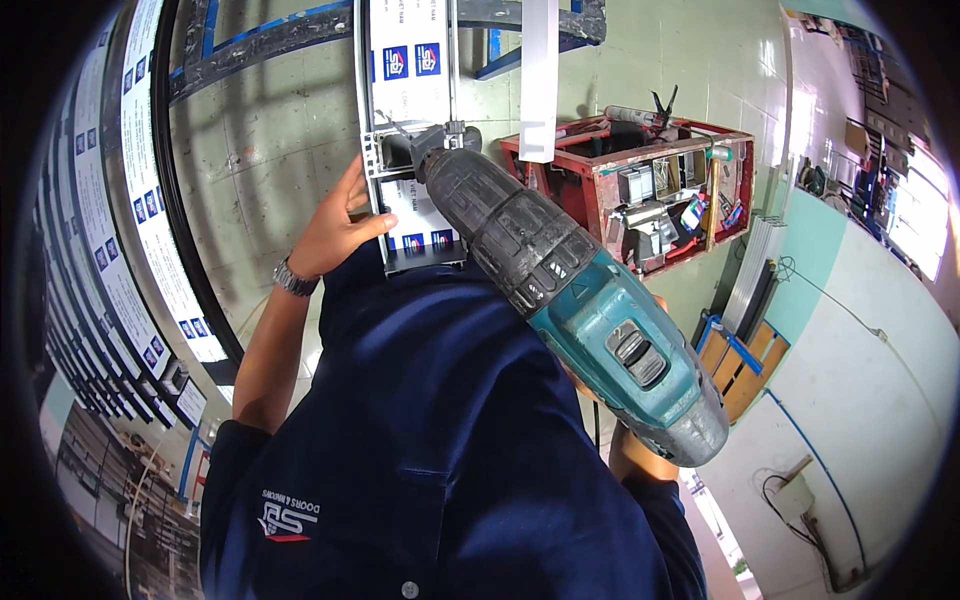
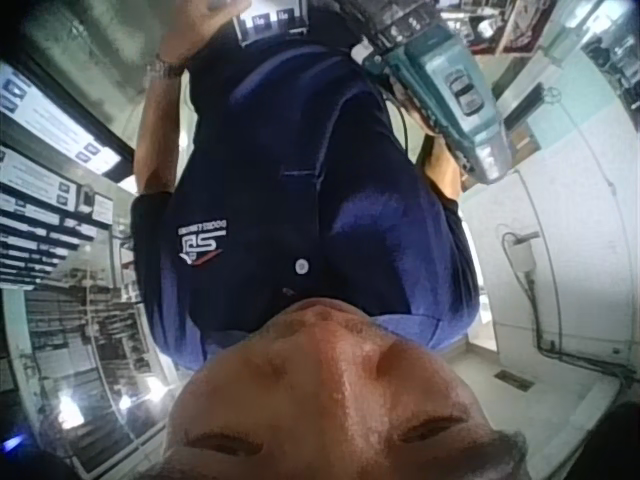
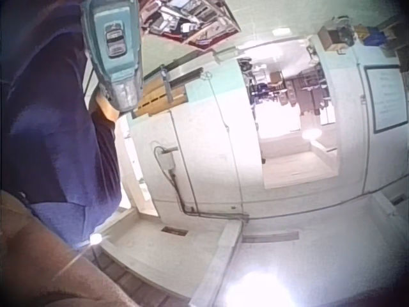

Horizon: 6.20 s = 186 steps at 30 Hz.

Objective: Assembling and securing metal frame components using a hammer, drill, and impact driver.

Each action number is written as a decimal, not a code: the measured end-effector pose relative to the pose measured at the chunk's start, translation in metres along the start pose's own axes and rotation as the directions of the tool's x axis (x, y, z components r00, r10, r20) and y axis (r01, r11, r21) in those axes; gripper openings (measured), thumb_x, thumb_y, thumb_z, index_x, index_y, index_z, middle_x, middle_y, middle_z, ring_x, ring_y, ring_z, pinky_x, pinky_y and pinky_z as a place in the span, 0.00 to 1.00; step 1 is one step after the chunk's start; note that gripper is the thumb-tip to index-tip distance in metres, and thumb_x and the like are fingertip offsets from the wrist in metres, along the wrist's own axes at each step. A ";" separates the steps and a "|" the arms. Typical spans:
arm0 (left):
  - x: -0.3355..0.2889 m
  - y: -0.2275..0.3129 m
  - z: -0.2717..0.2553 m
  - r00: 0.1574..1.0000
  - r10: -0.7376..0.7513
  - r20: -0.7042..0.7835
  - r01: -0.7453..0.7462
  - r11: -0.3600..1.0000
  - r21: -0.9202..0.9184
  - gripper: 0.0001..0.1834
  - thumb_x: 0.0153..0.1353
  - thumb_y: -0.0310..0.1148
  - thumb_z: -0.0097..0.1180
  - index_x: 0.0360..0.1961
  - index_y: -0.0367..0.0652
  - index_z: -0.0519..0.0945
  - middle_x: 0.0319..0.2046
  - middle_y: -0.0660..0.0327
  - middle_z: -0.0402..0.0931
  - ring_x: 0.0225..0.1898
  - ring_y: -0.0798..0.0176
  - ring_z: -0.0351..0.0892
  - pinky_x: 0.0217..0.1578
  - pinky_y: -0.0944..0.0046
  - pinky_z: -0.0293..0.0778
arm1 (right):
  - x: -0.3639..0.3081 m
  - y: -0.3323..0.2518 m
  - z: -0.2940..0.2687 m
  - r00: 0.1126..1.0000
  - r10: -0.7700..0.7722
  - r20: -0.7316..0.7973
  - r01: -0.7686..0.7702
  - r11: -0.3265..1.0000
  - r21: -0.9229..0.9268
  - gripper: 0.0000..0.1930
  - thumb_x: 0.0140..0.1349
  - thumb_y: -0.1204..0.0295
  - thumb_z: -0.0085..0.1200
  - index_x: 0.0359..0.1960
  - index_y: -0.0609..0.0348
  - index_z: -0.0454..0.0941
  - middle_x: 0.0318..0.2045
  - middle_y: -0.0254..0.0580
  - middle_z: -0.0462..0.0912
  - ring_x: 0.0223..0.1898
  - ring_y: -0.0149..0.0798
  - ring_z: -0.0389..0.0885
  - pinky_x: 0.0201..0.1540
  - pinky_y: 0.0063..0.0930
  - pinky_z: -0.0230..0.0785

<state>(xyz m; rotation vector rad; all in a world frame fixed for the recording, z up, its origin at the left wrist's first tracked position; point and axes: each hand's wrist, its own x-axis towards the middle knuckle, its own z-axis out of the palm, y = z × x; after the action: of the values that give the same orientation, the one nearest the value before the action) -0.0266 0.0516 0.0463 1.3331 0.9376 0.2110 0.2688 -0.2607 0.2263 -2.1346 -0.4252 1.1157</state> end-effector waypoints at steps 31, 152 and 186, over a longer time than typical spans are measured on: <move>0.020 -0.022 0.013 0.997 0.082 -0.012 -0.082 0.940 -0.332 0.55 0.59 0.19 0.60 0.77 0.44 0.34 0.52 0.58 0.77 0.46 0.70 0.78 0.48 0.65 0.75 | -0.008 -0.071 0.049 0.991 -0.134 -0.018 0.125 0.958 -0.258 0.19 0.57 0.72 0.59 0.51 0.64 0.79 0.34 0.39 0.82 0.35 0.37 0.80 0.42 0.33 0.73; 0.026 -0.017 0.033 0.971 -0.068 -0.229 0.048 0.995 -0.092 0.47 0.59 0.42 0.57 0.73 0.41 0.45 0.46 0.37 0.78 0.47 0.34 0.79 0.49 0.43 0.74 | 0.150 -0.292 0.190 0.564 0.001 0.826 0.776 0.343 -0.530 0.17 0.54 0.67 0.60 0.42 0.66 0.80 0.33 0.54 0.83 0.35 0.51 0.86 0.46 0.40 0.77; 0.027 -0.022 0.035 0.964 -0.052 -0.261 0.034 0.997 -0.075 0.48 0.57 0.44 0.57 0.73 0.43 0.47 0.48 0.36 0.78 0.47 0.33 0.79 0.47 0.43 0.75 | 0.108 -0.284 0.114 0.636 0.022 0.771 0.737 0.278 -0.616 0.25 0.56 0.73 0.69 0.57 0.58 0.77 0.47 0.44 0.85 0.49 0.43 0.83 0.53 0.34 0.74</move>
<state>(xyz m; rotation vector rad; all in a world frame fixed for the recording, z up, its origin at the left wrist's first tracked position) 0.0057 0.0364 0.0124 1.2374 1.1703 0.3911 0.2452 0.0503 0.3151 -2.0540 -2.3536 1.4646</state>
